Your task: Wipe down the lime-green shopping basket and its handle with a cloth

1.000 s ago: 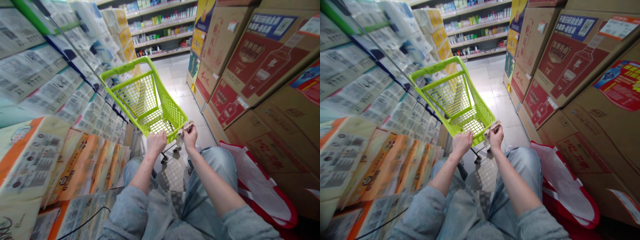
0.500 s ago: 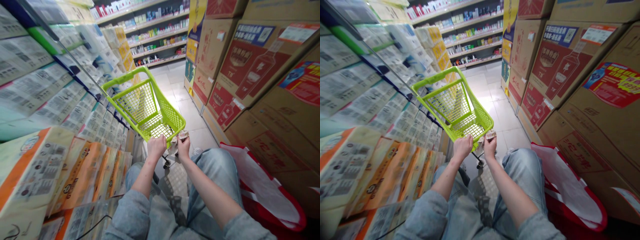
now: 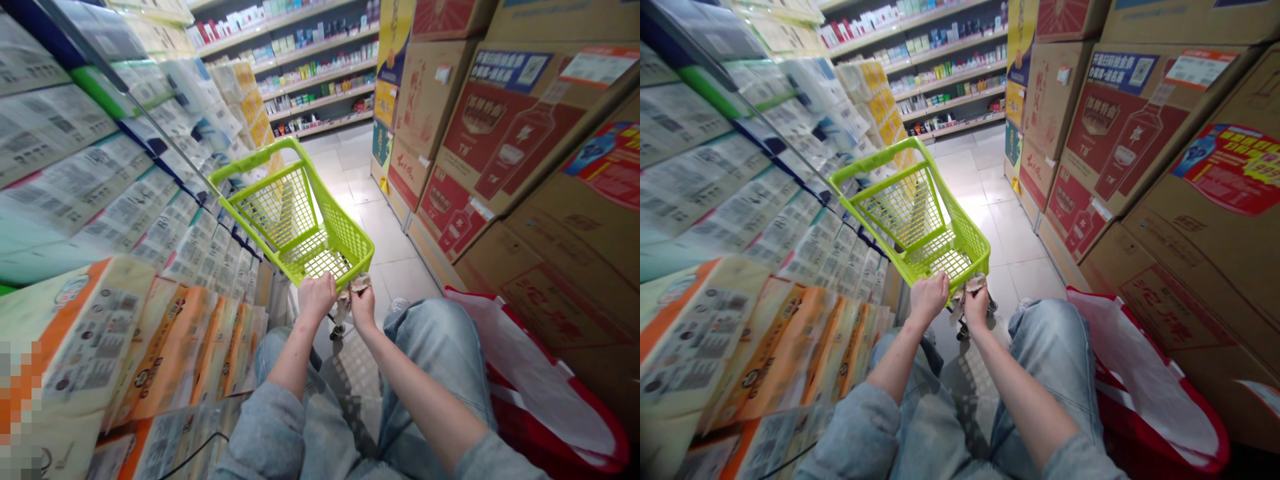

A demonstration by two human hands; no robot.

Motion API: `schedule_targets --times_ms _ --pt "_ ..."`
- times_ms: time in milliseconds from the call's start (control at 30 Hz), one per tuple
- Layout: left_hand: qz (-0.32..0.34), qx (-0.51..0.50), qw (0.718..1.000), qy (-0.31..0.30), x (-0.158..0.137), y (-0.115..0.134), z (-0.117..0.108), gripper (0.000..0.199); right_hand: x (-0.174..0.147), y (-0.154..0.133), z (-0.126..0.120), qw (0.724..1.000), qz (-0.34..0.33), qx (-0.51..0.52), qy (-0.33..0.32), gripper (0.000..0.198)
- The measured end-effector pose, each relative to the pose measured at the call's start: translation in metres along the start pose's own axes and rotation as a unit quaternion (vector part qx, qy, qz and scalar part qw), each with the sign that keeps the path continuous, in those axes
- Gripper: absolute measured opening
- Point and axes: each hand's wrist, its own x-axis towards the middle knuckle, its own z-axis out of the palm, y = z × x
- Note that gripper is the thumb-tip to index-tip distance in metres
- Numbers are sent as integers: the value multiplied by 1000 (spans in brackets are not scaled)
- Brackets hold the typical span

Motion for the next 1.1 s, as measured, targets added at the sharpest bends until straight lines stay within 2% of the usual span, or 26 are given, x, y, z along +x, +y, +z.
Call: schedule_targets --times_ms 133,467,533,700,767,867,967,1100 --pt "4 -3 1000 4 2 3 -1 43 10 -5 -2 999 -8 8 34 36" --pt "-7 -11 1000 -4 1 4 1 45 12 2 -3 1000 -1 13 -26 33" --pt "-7 -7 1000 -4 1 4 0 45 13 1 -2 998 19 46 -24 31" --pt "-6 4 1000 -1 0 6 -3 44 5 -3 8 978 126 161 -47 28" --pt "-7 6 1000 0 0 7 -4 44 2 -3 11 973 138 177 -51 28" --pt "-9 9 1000 -1 -1 7 -3 43 -1 -1 9 980 113 152 -53 27" --pt "-12 7 1000 1 -1 6 -3 41 -5 -2 0 996 47 48 -60 25" --pt "-1 -2 1000 4 -2 6 -3 40 -13 -15 -18 995 -44 -48 -69 32"
